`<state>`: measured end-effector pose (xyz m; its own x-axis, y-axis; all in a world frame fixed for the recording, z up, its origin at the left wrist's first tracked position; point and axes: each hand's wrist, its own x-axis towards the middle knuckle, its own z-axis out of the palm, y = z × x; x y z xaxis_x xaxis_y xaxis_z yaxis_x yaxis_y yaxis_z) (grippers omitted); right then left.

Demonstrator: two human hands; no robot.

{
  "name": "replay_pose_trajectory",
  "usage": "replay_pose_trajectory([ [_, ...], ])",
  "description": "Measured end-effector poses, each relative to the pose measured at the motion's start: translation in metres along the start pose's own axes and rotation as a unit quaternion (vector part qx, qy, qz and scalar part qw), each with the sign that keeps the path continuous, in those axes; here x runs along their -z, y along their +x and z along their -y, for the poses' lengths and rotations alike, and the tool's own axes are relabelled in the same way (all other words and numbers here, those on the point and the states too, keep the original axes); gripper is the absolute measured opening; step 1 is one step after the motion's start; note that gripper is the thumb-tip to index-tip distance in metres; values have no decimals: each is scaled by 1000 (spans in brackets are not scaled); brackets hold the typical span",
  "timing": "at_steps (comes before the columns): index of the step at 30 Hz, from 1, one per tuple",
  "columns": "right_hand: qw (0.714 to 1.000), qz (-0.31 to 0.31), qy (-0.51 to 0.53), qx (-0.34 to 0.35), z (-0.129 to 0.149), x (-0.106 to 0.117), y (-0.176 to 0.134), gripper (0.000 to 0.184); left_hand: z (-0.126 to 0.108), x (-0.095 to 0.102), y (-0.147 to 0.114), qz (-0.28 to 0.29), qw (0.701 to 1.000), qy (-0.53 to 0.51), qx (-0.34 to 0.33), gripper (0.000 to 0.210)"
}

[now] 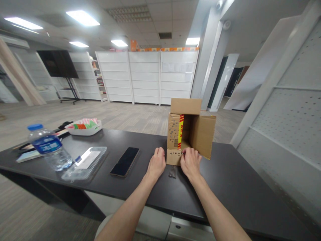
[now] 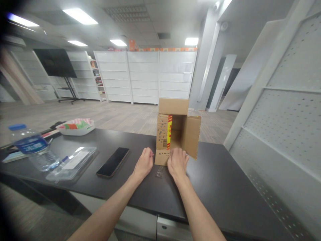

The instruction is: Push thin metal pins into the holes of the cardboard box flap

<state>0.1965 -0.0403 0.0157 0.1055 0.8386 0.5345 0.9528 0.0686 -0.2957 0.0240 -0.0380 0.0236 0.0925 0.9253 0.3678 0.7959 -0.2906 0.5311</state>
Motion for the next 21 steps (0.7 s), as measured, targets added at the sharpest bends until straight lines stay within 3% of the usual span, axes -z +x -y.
replay_pose_trajectory([
  [21, 999, -21, -7, 28, -1, -2, -1, 7, 2, -2, 1, -8, 1000, -6, -7, 16],
])
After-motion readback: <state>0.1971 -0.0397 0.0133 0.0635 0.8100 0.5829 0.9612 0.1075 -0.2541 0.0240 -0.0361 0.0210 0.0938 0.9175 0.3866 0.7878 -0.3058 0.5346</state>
